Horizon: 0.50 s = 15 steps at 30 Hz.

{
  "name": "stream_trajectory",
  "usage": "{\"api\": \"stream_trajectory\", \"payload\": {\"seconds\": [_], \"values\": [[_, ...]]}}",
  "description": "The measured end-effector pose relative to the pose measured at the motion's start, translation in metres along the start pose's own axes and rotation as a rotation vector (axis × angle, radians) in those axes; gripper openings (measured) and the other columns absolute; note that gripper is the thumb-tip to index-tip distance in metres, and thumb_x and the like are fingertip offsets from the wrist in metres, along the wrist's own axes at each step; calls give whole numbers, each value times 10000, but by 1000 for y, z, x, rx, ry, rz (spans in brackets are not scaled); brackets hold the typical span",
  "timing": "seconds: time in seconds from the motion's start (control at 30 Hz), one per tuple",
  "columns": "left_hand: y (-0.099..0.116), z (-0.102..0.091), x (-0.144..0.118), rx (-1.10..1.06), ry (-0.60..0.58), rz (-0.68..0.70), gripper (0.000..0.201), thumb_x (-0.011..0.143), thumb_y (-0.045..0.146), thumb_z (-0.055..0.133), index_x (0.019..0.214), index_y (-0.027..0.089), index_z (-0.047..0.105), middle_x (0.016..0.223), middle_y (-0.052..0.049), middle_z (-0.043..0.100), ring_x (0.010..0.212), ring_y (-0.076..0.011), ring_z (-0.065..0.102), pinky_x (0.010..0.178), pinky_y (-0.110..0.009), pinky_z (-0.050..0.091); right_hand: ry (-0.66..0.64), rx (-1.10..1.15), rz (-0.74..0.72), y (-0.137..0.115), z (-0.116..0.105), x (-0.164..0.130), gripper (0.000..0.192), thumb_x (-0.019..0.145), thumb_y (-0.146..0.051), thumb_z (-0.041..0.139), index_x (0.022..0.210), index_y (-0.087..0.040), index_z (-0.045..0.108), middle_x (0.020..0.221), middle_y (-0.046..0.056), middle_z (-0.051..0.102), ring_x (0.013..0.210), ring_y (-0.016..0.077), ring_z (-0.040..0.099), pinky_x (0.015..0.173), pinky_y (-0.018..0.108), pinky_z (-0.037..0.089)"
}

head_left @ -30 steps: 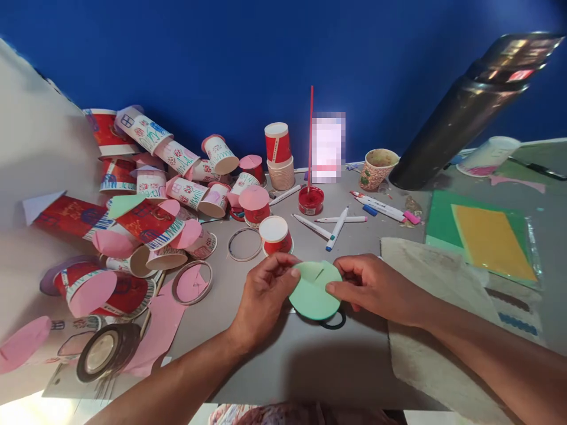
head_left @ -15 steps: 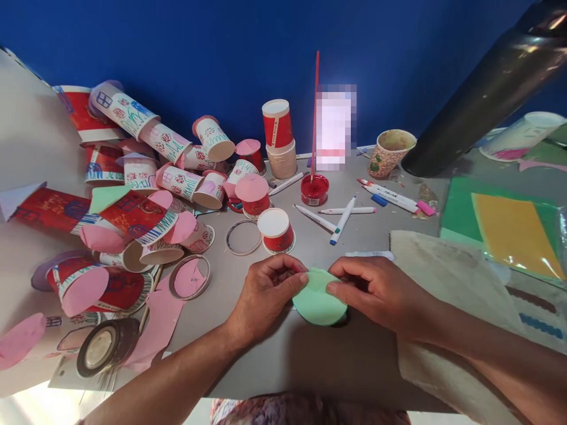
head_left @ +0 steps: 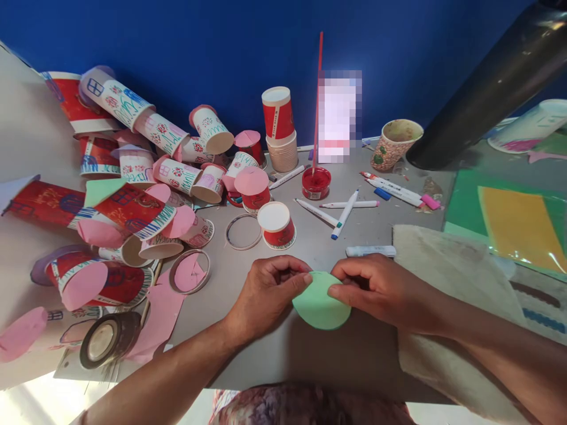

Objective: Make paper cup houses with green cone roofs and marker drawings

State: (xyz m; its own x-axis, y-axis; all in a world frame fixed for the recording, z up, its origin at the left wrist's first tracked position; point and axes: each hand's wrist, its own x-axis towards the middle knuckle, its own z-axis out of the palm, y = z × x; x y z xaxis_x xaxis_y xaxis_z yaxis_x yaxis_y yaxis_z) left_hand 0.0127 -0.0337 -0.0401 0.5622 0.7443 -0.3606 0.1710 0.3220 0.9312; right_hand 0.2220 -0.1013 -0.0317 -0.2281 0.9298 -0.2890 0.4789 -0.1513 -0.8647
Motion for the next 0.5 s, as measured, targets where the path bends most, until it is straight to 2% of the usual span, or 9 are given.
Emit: {"api": "stream_trajectory", "payload": {"seconds": [0.27,0.5], "values": [[1,1,-2,62,-14,-27,352,788,451,792,801,115,688,647,9,577,601,-84,460,555,-211,358,16,-15,33,-1,4,1,277,886,-418,566,718,-200,599,599,-53,471,571,115,394,523,262,290],[0,-2,-2,189,-99,-7,321,776,420,799,886,138,694,728,8,572,648,-97,464,577,-226,357,63,-51,-1,1,6,2,307,881,-419,548,671,-197,582,585,-49,447,564,113,389,515,268,268]]}}
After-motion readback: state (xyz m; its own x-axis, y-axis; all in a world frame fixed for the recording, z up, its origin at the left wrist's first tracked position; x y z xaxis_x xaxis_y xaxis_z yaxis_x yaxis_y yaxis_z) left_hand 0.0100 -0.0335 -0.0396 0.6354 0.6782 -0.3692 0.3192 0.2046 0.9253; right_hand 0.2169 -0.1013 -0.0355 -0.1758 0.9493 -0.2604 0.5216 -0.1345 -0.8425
